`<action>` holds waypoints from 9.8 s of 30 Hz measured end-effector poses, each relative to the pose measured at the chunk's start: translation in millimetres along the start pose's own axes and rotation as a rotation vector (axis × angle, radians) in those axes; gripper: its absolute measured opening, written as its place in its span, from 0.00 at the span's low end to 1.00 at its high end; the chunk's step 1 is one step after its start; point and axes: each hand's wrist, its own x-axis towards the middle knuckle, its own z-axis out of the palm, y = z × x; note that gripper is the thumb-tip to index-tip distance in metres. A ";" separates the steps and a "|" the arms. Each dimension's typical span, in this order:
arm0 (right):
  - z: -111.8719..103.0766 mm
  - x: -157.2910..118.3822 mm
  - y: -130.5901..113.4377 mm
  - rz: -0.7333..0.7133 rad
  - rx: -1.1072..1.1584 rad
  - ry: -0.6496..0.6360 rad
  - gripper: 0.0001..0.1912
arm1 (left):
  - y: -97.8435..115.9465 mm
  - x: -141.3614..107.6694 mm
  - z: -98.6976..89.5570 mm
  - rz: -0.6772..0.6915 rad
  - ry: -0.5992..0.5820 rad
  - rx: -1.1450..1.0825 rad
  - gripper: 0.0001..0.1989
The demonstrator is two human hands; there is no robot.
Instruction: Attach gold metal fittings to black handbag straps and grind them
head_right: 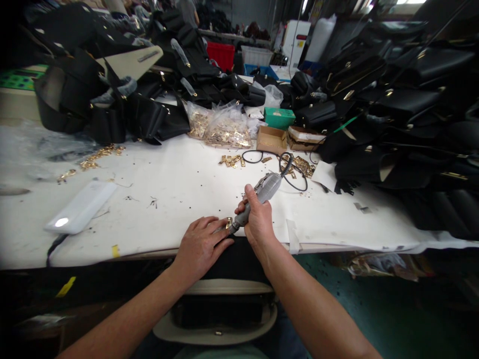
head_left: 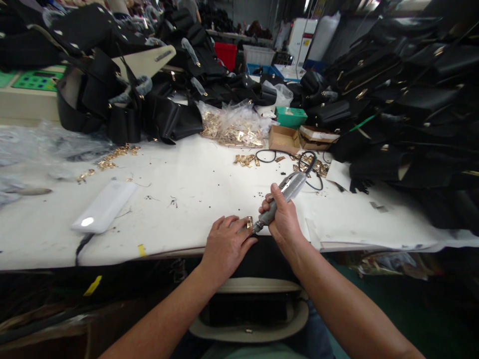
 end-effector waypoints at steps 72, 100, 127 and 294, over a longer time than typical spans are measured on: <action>29.0 -10.1 -1.6 -0.222 -0.818 -0.397 0.24 | 14.8 -20.9 -0.5 -0.071 -0.085 -0.002 0.16; -99.9 112.2 -143.6 -0.655 -0.545 0.297 0.24 | -14.3 0.9 15.1 0.189 0.192 0.221 0.17; -113.1 137.2 -134.1 -0.617 -0.604 0.351 0.23 | -23.0 1.9 23.9 0.256 0.254 0.257 0.18; 12.0 -4.8 6.5 -0.305 -0.514 -0.138 0.21 | 7.0 -10.7 0.8 0.003 -0.028 0.019 0.16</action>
